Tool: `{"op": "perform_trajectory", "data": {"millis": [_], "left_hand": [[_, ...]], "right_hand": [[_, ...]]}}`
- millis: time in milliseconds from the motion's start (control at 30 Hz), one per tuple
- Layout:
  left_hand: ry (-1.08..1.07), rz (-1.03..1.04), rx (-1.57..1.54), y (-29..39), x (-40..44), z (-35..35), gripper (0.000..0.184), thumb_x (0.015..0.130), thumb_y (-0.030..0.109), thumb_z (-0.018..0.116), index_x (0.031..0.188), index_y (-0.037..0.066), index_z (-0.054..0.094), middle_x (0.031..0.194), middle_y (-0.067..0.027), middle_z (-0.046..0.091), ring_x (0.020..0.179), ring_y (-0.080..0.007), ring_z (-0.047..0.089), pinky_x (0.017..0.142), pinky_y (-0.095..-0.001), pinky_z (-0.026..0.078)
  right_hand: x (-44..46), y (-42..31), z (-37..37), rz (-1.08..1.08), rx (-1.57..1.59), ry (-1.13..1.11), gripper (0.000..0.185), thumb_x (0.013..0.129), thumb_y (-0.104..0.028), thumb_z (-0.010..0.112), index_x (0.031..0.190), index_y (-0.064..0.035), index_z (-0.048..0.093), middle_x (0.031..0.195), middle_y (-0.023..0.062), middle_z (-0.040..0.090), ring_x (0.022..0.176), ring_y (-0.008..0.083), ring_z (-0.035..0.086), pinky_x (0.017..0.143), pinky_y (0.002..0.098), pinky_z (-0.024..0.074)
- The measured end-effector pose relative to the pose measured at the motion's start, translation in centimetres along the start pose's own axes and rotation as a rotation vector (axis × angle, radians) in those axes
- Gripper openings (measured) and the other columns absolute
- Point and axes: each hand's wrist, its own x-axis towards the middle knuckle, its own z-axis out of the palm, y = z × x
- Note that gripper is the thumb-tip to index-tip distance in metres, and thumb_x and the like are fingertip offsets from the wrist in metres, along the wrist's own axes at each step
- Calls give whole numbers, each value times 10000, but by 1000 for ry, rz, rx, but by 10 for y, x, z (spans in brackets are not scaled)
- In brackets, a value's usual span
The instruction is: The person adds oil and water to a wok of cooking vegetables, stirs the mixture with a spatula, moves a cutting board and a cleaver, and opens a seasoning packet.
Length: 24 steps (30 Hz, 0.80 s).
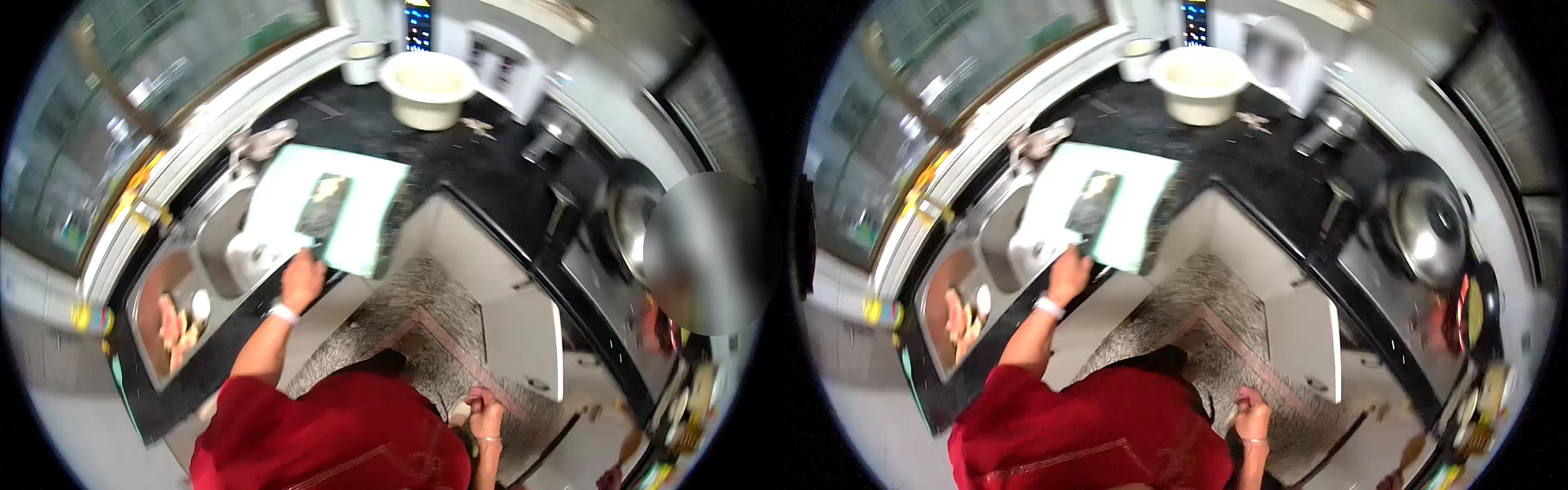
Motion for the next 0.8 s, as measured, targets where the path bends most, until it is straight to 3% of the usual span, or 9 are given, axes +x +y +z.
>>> {"op": "perform_trajectory", "data": {"millis": [33, 100, 167, 200, 233, 300, 433, 767, 800], "left_hand": [[-122, -61, -6, 0, 2, -5, 305, 873, 249, 545, 1049, 0, 562, 1019, -296, 621, 890, -484, 607, 774, -543, 483], [-158, 438, 415, -55, 22, 15, 305, 874, 227, 533, 1060, -8, 591, 1011, -318, 616, 937, -445, 606, 824, -533, 472], [-142, -34, -35, -46, 32, 6, 445, 910, 253, 539, 1193, -90, 557, 1157, -332, 593, 1093, -496, 536, 939, -509, 439], [-1, 56, 62, -86, 47, 33, 566, 929, 264, 536, 1282, -172, 462, 1265, -375, 526, 1182, -504, 502, 1022, -483, 403], [-78, 15, 24, -80, 51, 23, 647, 947, 279, 515, 1341, -211, 363, 1334, -401, 459, 1247, -492, 469, 1076, -455, 368], [-55, 43, -44, -93, 66, 26, 620, 956, 265, 501, 1335, -202, 356, 1277, -402, 498, 1187, -507, 503, 1035, -459, 388], [42, 87, -120, -108, 89, 55, 542, 946, 222, 506, 1261, -204, 389, 1163, -414, 533, 1088, -523, 532, 973, -474, 398], [-75, 182, -237, -101, 99, 43, 513, 913, 239, 558, 1155, -203, 458, 1071, -399, 564, 1009, -531, 548, 937, -492, 410], [-69, 249, -255, -98, 99, 39, 515, 896, 273, 601, 1095, -190, 496, 1005, -368, 590, 929, -497, 588, 848, -489, 466]], "right_hand": [[-13, -10, 3, 70, 9, 11, 274, 835, 125, 482, 1009, 15, 664, 782, 115, 674, 716, 184, 653, 698, 288, 531], [-22, -20, 8, 68, -12, -13, 287, 819, 118, 512, 1022, -1, 677, 801, 122, 655, 700, 192, 619, 666, 310, 514], [-24, -23, 15, 82, -23, -14, 287, 800, 90, 543, 1024, -19, 685, 839, 112, 660, 691, 201, 610, 659, 325, 504], [-23, -24, 20, 86, -81, 6, 291, 793, 68, 549, 1025, -39, 689, 857, 100, 671, 699, 210, 620, 676, 321, 505], [-22, -25, 19, 10, -116, 69, 302, 795, 24, 566, 1067, -55, 672, 900, 104, 689, 777, 234, 668, 707, 329, 515], [-23, -46, 17, 131, -78, 32, 303, 816, 0, 550, 1096, -26, 662, 1028, 210, 689, 933, 375, 676, 832, 409, 549], [-28, -54, 29, 153, -98, 129, 291, 807, 10, 539, 1069, -16, 663, 1037, 207, 688, 924, 368, 679, 821, 403, 552], [-30, -73, 76, 192, -47, 193, 284, 829, 9, 533, 1094, -25, 627, 979, 169, 694, 904, 333, 687, 792, 398, 549], [-30, -77, 75, 215, -49, 194, 281, 828, 11, 533, 1090, -25, 628, 973, 170, 694, 903, 331, 687, 791, 398, 549]]}}
